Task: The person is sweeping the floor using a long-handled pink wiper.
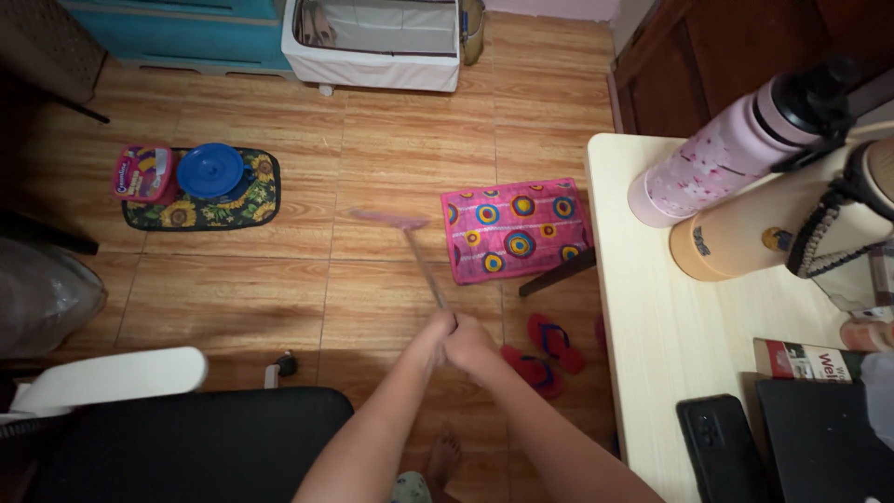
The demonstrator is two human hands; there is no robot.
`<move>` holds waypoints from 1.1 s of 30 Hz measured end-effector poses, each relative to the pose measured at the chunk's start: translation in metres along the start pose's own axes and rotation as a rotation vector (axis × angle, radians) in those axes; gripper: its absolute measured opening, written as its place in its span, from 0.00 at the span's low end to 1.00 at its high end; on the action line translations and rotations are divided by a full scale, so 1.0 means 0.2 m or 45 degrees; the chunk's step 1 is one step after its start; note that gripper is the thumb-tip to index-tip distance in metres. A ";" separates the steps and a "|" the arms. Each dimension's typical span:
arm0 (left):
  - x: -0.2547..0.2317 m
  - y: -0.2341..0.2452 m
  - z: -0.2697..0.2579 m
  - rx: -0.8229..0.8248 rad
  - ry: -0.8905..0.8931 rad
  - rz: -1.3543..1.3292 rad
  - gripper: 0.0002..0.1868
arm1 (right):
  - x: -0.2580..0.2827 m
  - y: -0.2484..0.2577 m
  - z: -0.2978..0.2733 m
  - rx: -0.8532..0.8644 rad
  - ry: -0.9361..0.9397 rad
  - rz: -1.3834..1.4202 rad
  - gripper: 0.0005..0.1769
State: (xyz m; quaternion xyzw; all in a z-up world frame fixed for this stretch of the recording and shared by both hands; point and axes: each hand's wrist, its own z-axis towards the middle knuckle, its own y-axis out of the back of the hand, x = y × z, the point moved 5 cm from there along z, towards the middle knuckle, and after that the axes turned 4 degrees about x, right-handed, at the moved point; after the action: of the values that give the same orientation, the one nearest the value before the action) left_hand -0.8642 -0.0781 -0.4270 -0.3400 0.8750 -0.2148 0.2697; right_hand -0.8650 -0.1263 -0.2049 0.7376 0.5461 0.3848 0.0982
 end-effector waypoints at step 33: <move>-0.60 0.08 0.28 0.223 0.223 -0.023 0.17 | 0.33 0.03 0.70 -0.120 0.071 -0.044 0.19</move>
State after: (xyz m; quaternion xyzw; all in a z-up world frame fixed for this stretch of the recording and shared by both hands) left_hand -0.7622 0.0077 -0.4395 -0.3028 0.8700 -0.3217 0.2191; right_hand -0.7588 -0.0314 -0.2675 0.7118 0.5424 0.4287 0.1243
